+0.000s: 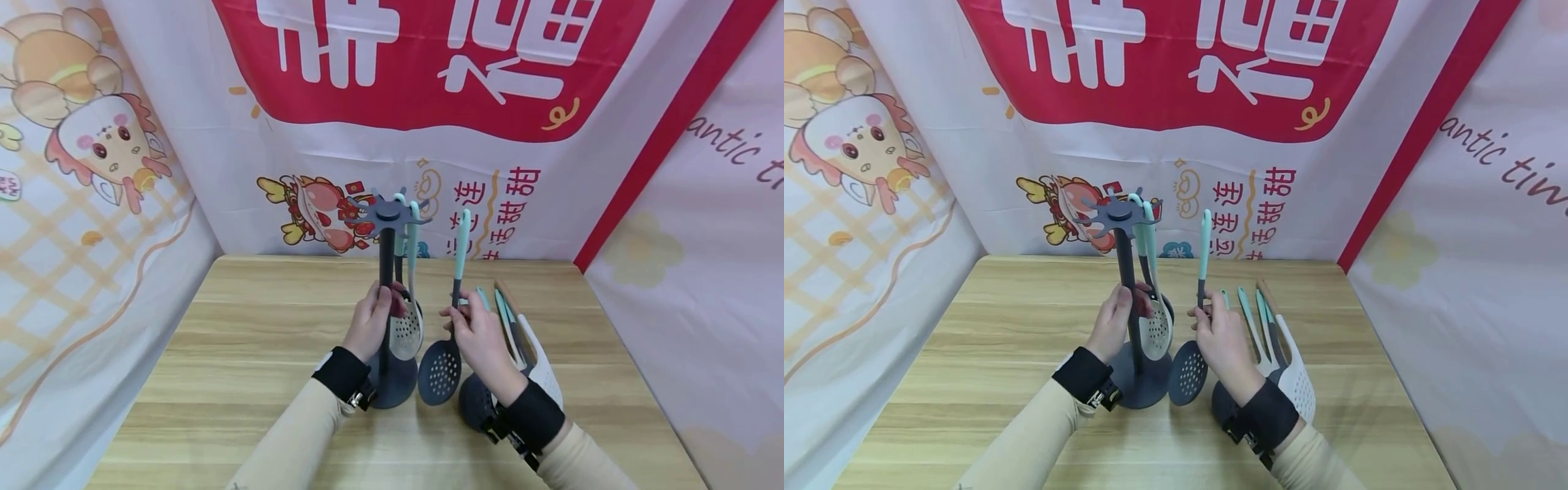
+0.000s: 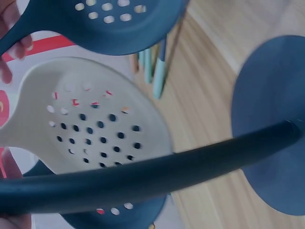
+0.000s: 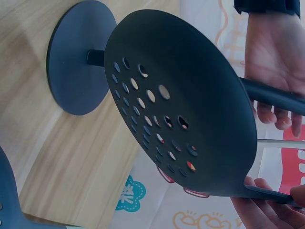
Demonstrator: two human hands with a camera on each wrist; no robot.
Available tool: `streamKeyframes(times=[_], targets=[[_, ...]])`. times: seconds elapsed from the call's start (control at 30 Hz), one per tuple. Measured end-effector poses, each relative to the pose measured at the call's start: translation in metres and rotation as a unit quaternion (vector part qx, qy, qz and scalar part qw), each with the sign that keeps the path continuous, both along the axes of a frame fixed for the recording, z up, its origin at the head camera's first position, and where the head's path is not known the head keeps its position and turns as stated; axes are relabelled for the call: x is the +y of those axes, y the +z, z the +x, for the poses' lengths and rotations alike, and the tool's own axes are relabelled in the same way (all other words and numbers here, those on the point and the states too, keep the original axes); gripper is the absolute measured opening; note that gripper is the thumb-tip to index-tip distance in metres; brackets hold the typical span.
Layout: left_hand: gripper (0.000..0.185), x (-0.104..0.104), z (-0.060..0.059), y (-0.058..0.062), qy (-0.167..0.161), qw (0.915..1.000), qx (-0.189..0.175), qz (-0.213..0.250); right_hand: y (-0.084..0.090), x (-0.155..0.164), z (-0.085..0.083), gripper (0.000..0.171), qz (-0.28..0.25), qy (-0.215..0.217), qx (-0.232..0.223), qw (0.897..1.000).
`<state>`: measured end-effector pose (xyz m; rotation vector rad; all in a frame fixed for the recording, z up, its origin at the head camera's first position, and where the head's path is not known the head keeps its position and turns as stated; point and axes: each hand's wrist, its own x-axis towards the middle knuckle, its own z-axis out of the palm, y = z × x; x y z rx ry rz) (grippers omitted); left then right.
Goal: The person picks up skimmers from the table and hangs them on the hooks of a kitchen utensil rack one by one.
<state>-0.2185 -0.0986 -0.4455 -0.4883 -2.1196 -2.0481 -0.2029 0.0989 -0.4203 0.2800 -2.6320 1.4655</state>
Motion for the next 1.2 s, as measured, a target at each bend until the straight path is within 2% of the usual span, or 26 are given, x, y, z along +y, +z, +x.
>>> streamKeyframes(times=[0.13,0.23,0.33,0.6,0.73,0.93,1.2], targets=[[0.075,0.003,-0.005,0.007,-0.014,0.9988,0.011,0.046,0.001,0.0,0.004,0.028,-0.005,0.002,-0.001,1.0],[0.082,0.003,-0.007,0.009,-0.018,0.9983,0.012,0.053,0.002,0.001,0.006,0.028,-0.007,0.005,-0.002,1.0],[0.076,0.003,-0.007,0.009,-0.011,0.9989,0.013,0.044,0.003,0.0,0.007,0.028,-0.006,0.008,0.001,1.0],[0.04,0.006,-0.006,0.006,0.041,0.9985,0.034,-0.013,0.011,-0.003,0.014,0.026,-0.007,0.016,0.025,1.0],[0.035,0.009,-0.004,0.007,0.063,0.9971,0.029,-0.03,0.016,-0.005,0.017,0.025,-0.008,0.024,0.043,0.999],[0.03,0.014,-0.002,0.01,0.067,0.9971,0.018,-0.032,0.019,-0.007,0.021,0.023,0.005,0.042,0.085,0.995],[0.036,0.019,0.003,0.012,0.08,0.9956,0.013,-0.047,0.022,-0.006,0.023,0.024,0.002,0.047,0.111,0.993]])
